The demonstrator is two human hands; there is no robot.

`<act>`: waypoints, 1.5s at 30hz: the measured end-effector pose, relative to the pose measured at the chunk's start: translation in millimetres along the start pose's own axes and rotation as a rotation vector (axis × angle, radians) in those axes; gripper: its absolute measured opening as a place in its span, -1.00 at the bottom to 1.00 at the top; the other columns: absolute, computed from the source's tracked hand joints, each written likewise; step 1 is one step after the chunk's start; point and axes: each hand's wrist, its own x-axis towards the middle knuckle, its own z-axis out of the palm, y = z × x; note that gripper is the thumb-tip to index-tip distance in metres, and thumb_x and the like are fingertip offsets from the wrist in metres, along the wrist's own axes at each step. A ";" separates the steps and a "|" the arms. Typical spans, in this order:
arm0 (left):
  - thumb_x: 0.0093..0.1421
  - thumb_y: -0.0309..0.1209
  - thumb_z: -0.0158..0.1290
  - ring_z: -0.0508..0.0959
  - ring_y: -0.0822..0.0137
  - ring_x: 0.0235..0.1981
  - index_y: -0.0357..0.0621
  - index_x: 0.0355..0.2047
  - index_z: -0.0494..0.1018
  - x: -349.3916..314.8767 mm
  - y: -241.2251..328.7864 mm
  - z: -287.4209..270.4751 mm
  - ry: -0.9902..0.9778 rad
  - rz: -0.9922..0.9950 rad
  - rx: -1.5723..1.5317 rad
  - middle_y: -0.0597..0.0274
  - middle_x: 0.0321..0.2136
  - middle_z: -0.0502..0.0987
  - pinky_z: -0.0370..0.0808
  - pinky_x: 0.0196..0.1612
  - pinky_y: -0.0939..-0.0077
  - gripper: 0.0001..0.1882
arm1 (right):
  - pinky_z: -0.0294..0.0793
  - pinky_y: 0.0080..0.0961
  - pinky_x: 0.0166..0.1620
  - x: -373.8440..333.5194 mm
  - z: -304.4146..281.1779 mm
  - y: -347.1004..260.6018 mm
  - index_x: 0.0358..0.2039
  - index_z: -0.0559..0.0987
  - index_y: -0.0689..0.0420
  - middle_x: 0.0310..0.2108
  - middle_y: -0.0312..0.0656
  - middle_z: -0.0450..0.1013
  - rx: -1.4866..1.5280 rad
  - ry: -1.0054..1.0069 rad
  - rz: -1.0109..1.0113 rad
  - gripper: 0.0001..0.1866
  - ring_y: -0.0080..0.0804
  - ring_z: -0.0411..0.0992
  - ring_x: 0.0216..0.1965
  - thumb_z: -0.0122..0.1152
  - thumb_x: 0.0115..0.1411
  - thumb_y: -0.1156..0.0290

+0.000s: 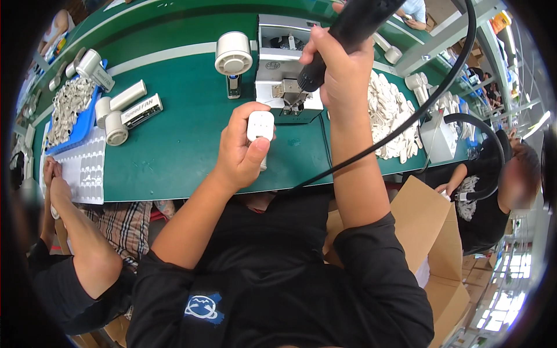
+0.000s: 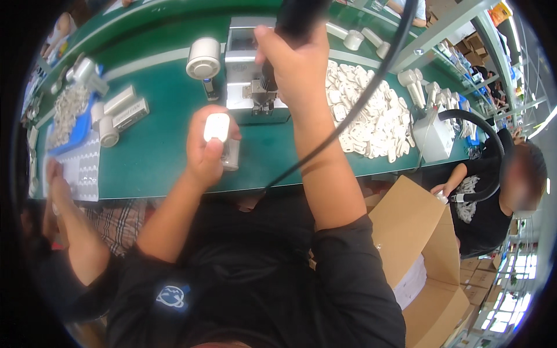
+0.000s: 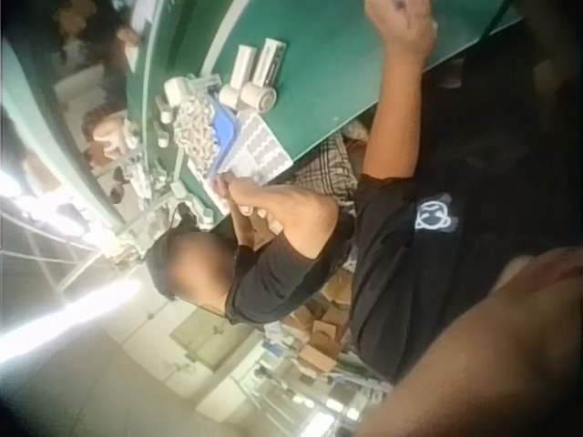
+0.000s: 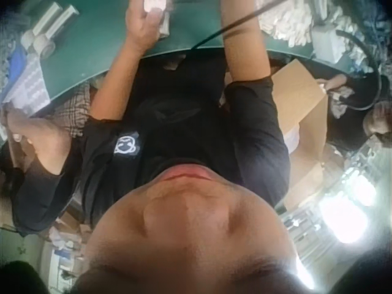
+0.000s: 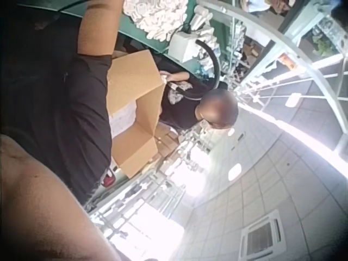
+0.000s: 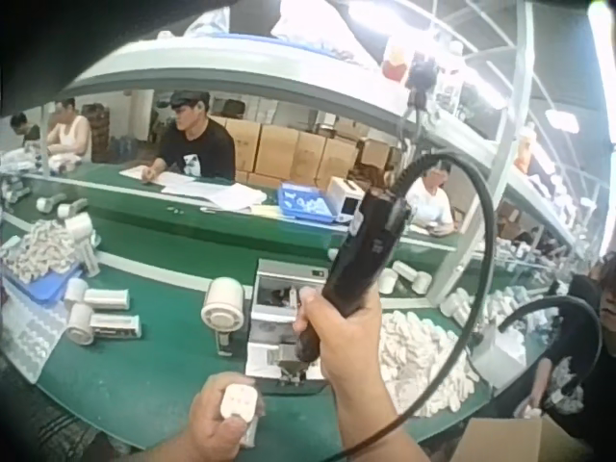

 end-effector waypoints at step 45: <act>0.18 -0.02 -0.05 0.42 0.47 -0.45 -0.22 -0.04 0.22 2.4 0.0 3.0 -0.037 0.012 0.086 0.23 -0.44 0.41 0.37 -0.39 0.59 -0.46 | 0.42 -0.53 -0.47 -12.7 0.8 -18.6 -0.11 0.32 0.25 -0.60 -0.18 0.40 0.015 -0.065 -0.019 -0.61 -0.45 0.40 -0.62 0.13 0.01 0.59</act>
